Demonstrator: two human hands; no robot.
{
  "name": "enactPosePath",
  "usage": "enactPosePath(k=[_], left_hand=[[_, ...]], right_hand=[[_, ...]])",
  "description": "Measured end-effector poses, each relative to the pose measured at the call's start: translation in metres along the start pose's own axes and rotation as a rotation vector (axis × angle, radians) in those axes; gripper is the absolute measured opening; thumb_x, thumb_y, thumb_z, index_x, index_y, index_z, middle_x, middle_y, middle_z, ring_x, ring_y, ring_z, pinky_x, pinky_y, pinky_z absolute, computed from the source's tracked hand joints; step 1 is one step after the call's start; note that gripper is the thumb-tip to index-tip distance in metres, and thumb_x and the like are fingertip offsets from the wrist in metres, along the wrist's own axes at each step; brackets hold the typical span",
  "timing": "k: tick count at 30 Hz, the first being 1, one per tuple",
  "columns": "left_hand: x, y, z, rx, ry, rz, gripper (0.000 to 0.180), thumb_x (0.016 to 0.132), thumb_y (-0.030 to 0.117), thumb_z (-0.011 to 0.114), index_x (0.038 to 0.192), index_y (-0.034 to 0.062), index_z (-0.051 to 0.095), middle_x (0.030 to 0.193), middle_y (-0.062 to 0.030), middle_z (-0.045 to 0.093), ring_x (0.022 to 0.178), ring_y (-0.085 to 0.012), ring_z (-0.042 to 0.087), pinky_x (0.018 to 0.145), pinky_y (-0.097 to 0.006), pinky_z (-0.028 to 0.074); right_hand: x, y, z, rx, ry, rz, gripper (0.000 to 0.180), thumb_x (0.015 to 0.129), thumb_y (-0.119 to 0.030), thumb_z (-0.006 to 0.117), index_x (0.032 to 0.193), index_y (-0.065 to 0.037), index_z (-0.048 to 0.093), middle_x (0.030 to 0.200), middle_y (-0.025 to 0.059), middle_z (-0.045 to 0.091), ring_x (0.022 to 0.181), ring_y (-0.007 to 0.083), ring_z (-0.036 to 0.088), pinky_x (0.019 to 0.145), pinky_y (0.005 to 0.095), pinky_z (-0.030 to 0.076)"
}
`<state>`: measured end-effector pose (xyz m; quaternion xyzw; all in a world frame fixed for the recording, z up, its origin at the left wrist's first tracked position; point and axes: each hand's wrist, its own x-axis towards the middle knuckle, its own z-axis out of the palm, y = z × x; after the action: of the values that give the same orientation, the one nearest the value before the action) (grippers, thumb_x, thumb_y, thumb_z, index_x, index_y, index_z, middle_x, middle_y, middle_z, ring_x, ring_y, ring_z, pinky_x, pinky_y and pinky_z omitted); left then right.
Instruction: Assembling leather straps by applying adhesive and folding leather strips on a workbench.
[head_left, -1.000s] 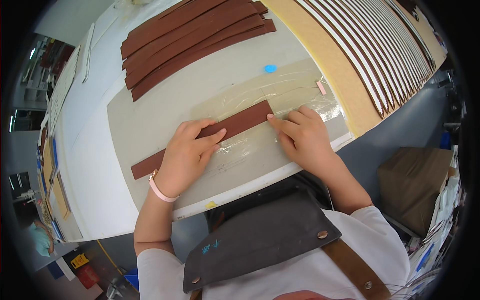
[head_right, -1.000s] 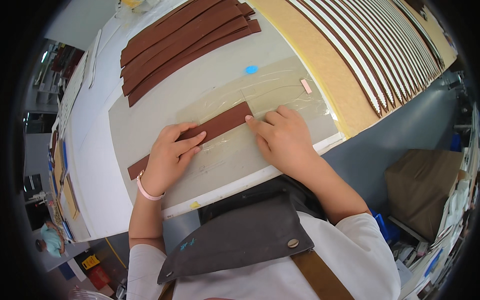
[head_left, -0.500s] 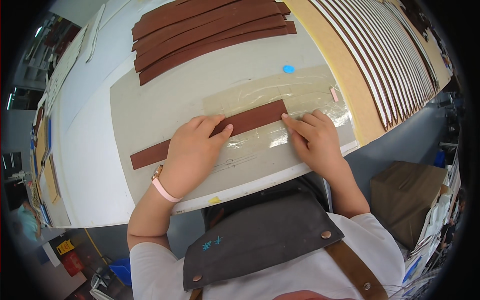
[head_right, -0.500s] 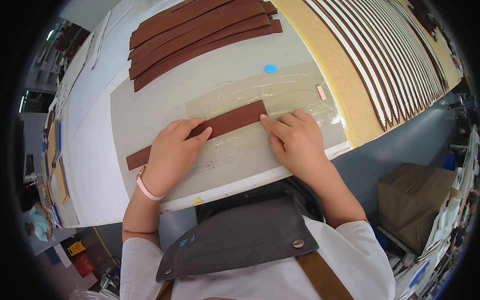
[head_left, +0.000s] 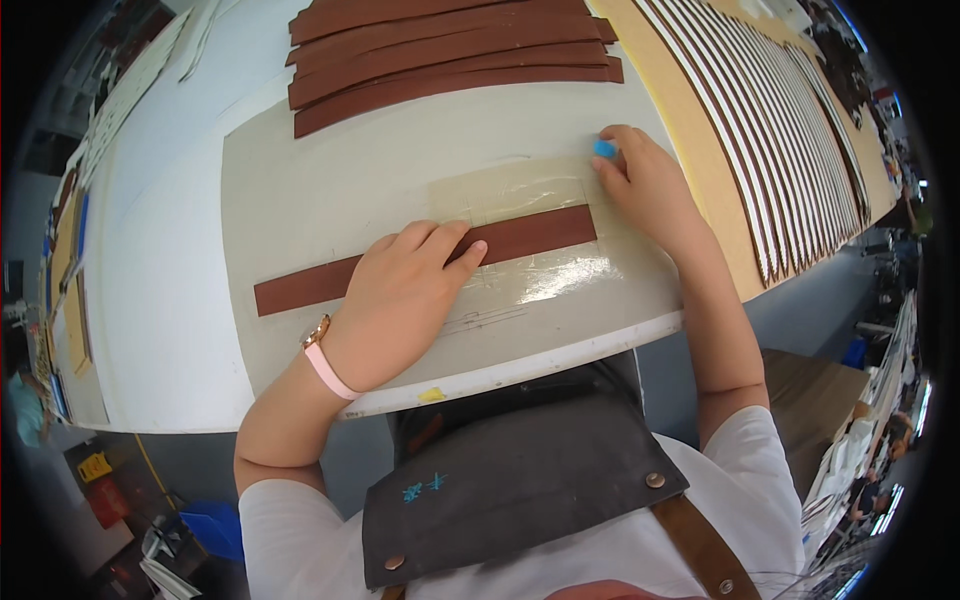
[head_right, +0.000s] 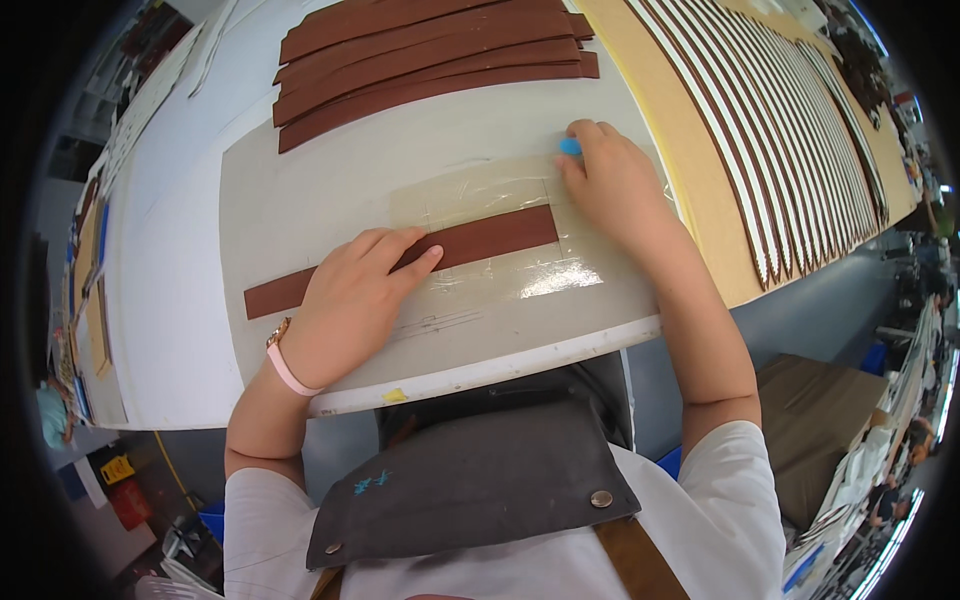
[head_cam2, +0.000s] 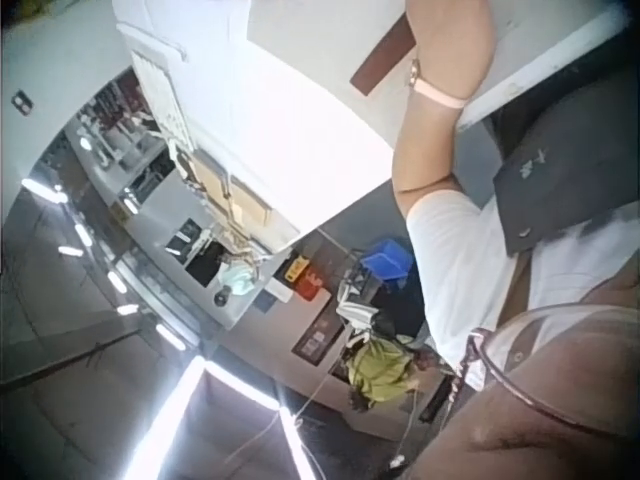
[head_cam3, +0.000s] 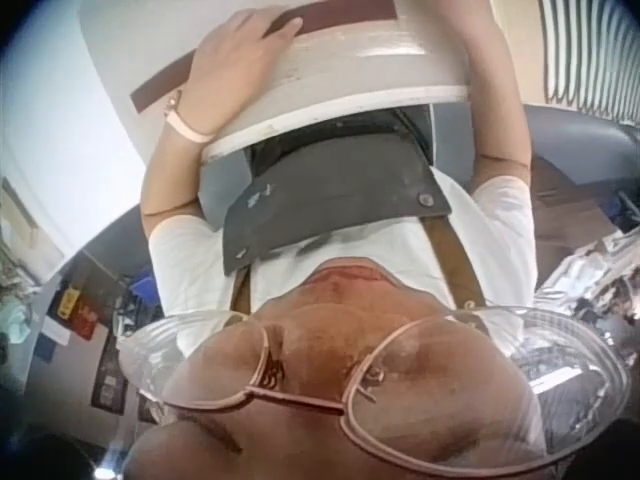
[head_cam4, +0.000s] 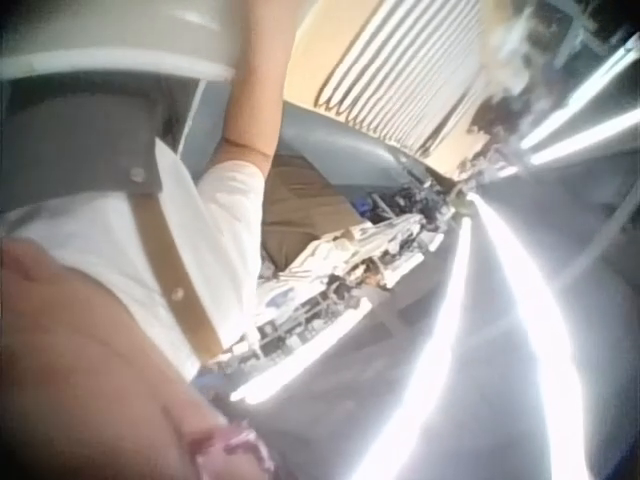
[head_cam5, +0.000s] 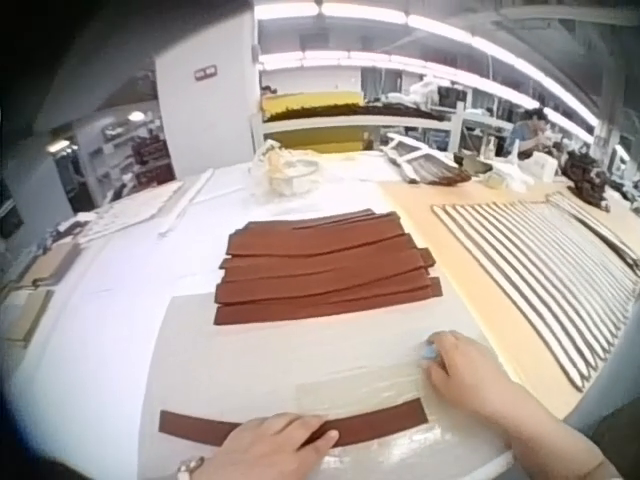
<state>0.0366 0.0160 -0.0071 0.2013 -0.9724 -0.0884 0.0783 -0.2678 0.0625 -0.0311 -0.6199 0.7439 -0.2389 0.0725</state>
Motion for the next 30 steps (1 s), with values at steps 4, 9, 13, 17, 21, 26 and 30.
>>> enactPosePath(k=[4,9,13,17,21,26,30], left_hand=[[-0.004,-0.003,0.001,-0.021,-0.021,-0.016,0.047,0.081,-0.001,0.060,0.127,0.0050,0.068,0.131,-0.0123,0.061,0.118,-0.0294,0.058,0.095,-0.040,0.052],[-0.004,-0.006,0.001,-0.034,-0.022,-0.019,0.047,0.080,-0.001,0.060,0.127,0.0051,0.068,0.131,-0.0113,0.061,0.119,-0.0287,0.058,0.097,-0.039,0.051],[-0.006,-0.006,0.005,-0.052,-0.012,-0.019,0.048,0.080,0.000,0.061,0.127,0.0053,0.069,0.131,-0.0097,0.061,0.118,-0.0272,0.058,0.095,-0.038,0.050],[-0.008,-0.004,0.007,-0.034,-0.026,-0.033,0.047,0.080,0.001,0.061,0.126,0.0058,0.069,0.130,-0.0083,0.061,0.117,-0.0259,0.058,0.093,-0.038,0.050],[-0.005,-0.006,0.007,-0.028,0.014,-0.024,0.044,0.081,0.005,0.061,0.124,0.0060,0.070,0.128,-0.0070,0.061,0.115,-0.0247,0.058,0.091,-0.037,0.050],[-0.004,-0.006,0.007,-0.045,0.032,-0.027,0.042,0.082,0.005,0.061,0.122,0.0061,0.071,0.124,-0.0064,0.062,0.112,-0.0240,0.058,0.089,-0.036,0.050],[-0.005,-0.008,0.007,-0.063,0.043,-0.026,0.040,0.083,0.006,0.061,0.122,0.0063,0.071,0.123,-0.0061,0.062,0.112,-0.0238,0.058,0.090,-0.036,0.050]], right_hand=[[0.009,-0.002,0.002,-0.002,-0.072,0.131,0.018,0.095,-0.016,0.066,0.106,-0.001,0.064,0.093,0.0141,0.066,0.080,0.0317,0.064,0.073,0.0401,0.050],[0.008,0.014,0.011,0.044,0.039,0.055,0.013,0.093,-0.009,0.069,0.102,-0.002,0.063,0.082,0.0109,0.060,0.070,0.0248,0.058,0.069,0.0361,0.049],[0.001,-0.011,0.005,0.185,0.111,-0.062,0.009,0.092,-0.002,0.067,0.098,-0.002,0.061,0.077,0.0104,0.057,0.065,0.0231,0.056,0.065,0.0360,0.049],[-0.017,-0.073,0.000,0.337,0.012,-0.109,0.006,0.093,-0.002,0.065,0.095,-0.003,0.059,0.080,0.0134,0.062,0.065,0.0277,0.058,0.063,0.0381,0.049],[-0.013,-0.096,0.011,0.389,-0.273,-0.044,0.005,0.094,-0.003,0.063,0.098,-0.003,0.059,0.080,0.0174,0.067,0.066,0.0352,0.061,0.063,0.0407,0.048],[-0.015,-0.095,0.026,0.471,-0.332,0.011,0.004,0.093,-0.001,0.061,0.096,-0.001,0.059,0.068,0.0121,0.059,0.060,0.0253,0.056,0.059,0.0362,0.046],[-0.016,-0.092,0.033,0.508,-0.306,0.002,0.005,0.091,-0.001,0.061,0.095,-0.001,0.058,0.066,0.0093,0.055,0.058,0.0201,0.053,0.058,0.0333,0.045]])
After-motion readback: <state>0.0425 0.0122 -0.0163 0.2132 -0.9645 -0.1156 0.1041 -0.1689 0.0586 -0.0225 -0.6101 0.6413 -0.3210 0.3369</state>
